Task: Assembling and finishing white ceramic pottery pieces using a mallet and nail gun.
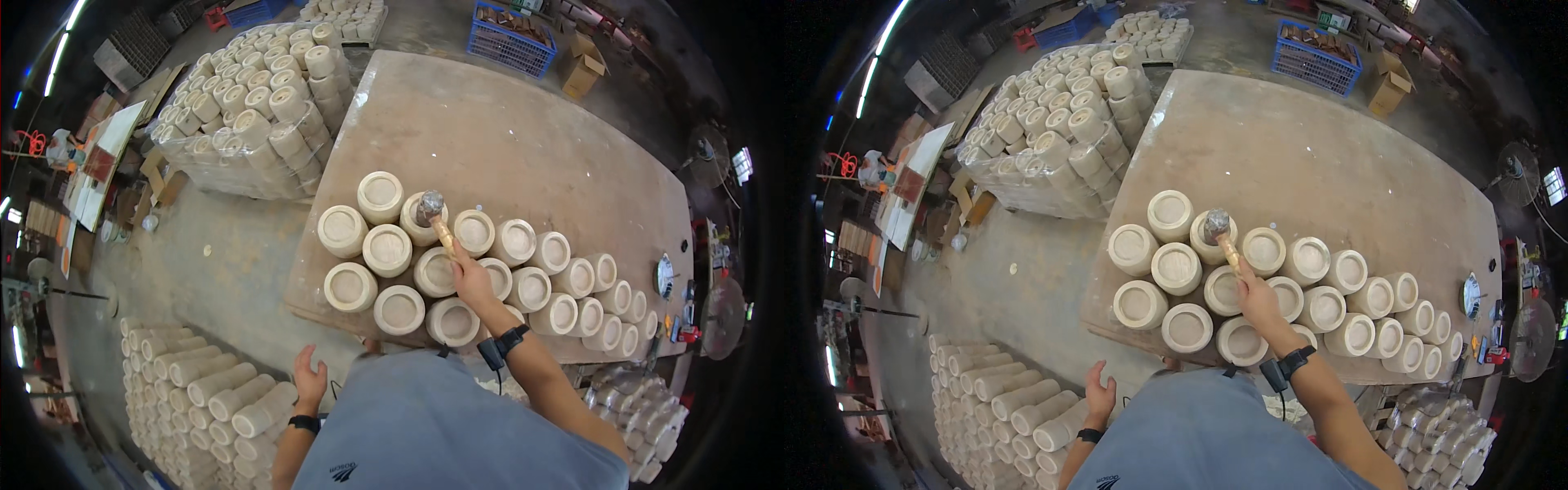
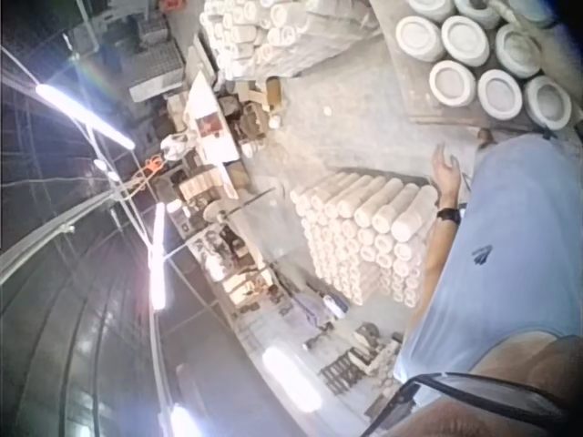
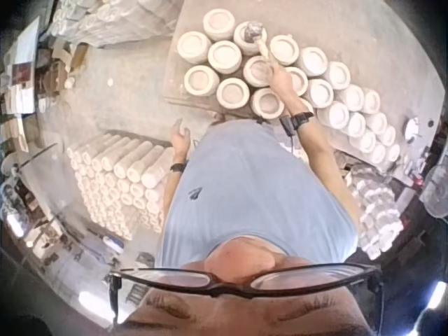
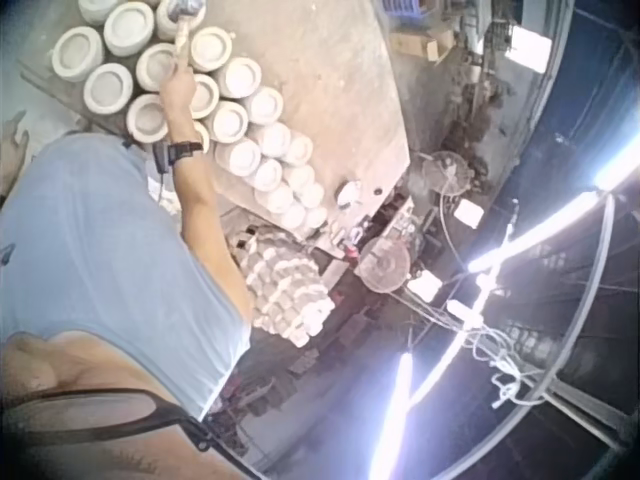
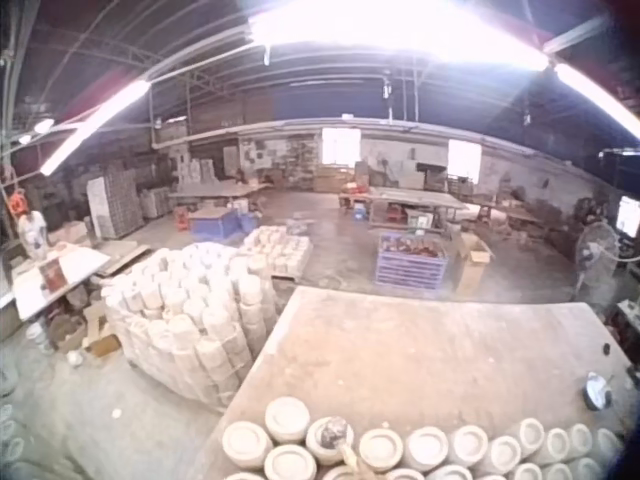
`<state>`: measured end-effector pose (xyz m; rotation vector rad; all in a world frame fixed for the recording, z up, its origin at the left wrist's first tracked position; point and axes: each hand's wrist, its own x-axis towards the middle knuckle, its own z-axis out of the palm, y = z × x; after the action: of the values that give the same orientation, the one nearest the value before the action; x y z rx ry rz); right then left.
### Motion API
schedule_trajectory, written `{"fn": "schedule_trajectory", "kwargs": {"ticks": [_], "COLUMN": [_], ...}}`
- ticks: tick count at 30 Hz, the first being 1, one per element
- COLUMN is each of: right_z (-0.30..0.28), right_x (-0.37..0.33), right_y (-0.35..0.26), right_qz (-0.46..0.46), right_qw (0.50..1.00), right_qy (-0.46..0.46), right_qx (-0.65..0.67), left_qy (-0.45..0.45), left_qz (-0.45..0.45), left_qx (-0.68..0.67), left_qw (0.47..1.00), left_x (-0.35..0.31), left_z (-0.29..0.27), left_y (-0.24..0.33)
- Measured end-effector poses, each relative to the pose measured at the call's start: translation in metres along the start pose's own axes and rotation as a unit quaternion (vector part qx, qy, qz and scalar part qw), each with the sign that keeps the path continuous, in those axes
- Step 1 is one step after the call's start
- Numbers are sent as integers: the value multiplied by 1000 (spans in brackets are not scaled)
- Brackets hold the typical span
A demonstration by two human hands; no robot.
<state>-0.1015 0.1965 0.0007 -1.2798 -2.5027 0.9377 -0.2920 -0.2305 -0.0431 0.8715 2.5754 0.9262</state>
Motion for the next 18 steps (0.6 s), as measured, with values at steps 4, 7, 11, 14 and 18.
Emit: {"fn": "schedule_trajectory", "kwargs": {"ticks": [4,7,11,14,18], "right_z": [-8,-7,1,-6,-20], "right_x": [-8,-10,-4,4,9], "right_y": [-9,-10,11,8,-21], "right_qz": [-125,-124,-5,-86,-113], "right_qw": [978,974,999,995,980], "right_qy": [133,163,-19,33,131], "right_qx": [103,94,-49,33,99], "left_qy": [6,6,-14,-18,0], "left_qz": [-27,-45,-79,-129,-177], "left_qx": [17,11,19,12,-6], "left_qw": [999,999,997,991,984], "left_x": [-14,-24,-43,-56,-68], "left_z": [-4,-4,-5,-6,-6], "left_y": [-2,-6,-9,-10,-13]}}
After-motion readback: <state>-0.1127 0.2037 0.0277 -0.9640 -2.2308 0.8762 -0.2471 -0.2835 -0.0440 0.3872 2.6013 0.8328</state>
